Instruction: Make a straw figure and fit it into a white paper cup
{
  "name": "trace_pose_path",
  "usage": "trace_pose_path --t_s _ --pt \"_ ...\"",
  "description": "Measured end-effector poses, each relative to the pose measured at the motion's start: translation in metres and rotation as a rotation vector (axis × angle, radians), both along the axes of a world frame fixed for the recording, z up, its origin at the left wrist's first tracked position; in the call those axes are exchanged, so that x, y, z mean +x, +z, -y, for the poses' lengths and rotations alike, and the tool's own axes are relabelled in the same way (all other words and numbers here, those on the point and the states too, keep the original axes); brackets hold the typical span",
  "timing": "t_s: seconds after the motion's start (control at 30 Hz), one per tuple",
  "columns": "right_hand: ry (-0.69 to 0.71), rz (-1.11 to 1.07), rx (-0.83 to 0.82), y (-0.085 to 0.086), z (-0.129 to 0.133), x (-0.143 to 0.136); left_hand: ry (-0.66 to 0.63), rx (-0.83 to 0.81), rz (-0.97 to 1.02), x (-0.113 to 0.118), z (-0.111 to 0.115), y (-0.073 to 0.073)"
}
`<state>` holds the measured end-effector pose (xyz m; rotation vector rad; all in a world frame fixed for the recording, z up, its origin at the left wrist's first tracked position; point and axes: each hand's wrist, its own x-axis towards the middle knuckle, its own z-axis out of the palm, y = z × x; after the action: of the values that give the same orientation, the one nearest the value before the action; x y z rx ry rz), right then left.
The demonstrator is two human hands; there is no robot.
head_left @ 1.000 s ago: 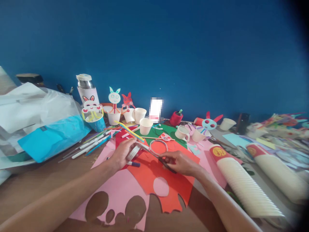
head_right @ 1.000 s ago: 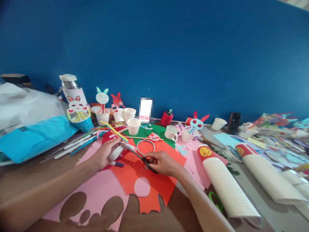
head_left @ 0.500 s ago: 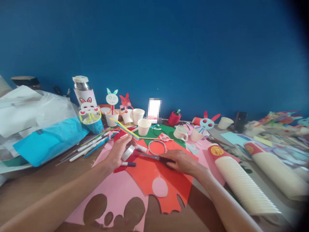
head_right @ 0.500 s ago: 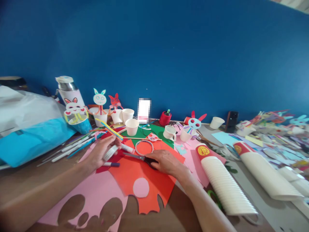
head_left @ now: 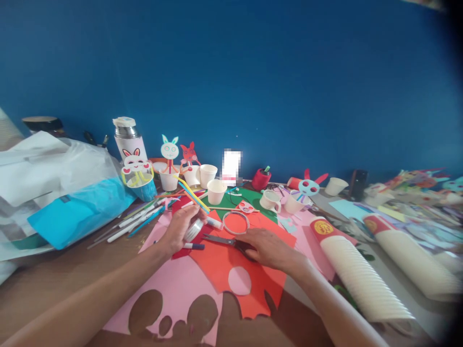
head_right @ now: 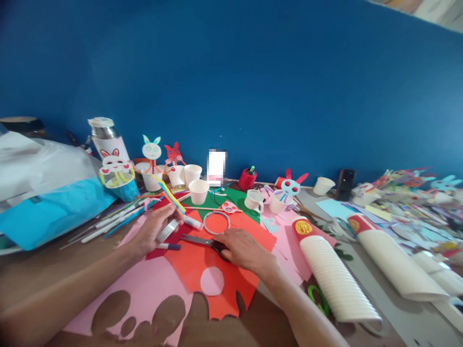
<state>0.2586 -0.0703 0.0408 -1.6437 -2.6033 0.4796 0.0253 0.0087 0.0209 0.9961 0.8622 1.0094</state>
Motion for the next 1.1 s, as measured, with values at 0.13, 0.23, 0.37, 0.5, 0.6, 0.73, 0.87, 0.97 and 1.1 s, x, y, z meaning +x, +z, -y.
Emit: trace_pose_path --t_s 0.13,0.23,0.37,0.5,0.6,0.73,0.87,0.97,1.1 --pt "-0.011 0.03 0.004 0.001 -0.005 -0.002 -0.018 0.037 -0.008 0.0 0.001 -0.002" --pt "-0.003 0.009 0.002 0.002 -0.007 -0.001 -0.018 0.033 -0.026 0.0 0.002 -0.004" --pt "0.005 0.01 0.011 0.003 -0.01 -0.002 -0.024 0.04 -0.028 0.0 0.002 -0.004" --pt "0.026 0.017 0.006 0.0 -0.013 -0.01 -0.021 0.054 -0.047 -0.002 -0.002 -0.008" --pt "-0.003 0.046 0.039 -0.002 -0.016 -0.015 -0.026 0.054 -0.06 -0.003 -0.006 -0.011" --pt "-0.001 0.036 0.03 -0.001 -0.016 -0.014 -0.038 0.057 -0.055 -0.005 -0.01 -0.013" --pt "0.012 0.026 0.026 0.0 -0.016 -0.012 -0.031 0.038 -0.057 -0.006 -0.013 -0.013" --pt "-0.023 0.049 0.069 -0.001 -0.017 -0.014 -0.03 0.029 -0.044 -0.006 -0.015 -0.013" --pt "0.019 -0.037 0.001 -0.001 -0.019 -0.009 -0.044 0.028 -0.051 -0.007 -0.014 -0.013"
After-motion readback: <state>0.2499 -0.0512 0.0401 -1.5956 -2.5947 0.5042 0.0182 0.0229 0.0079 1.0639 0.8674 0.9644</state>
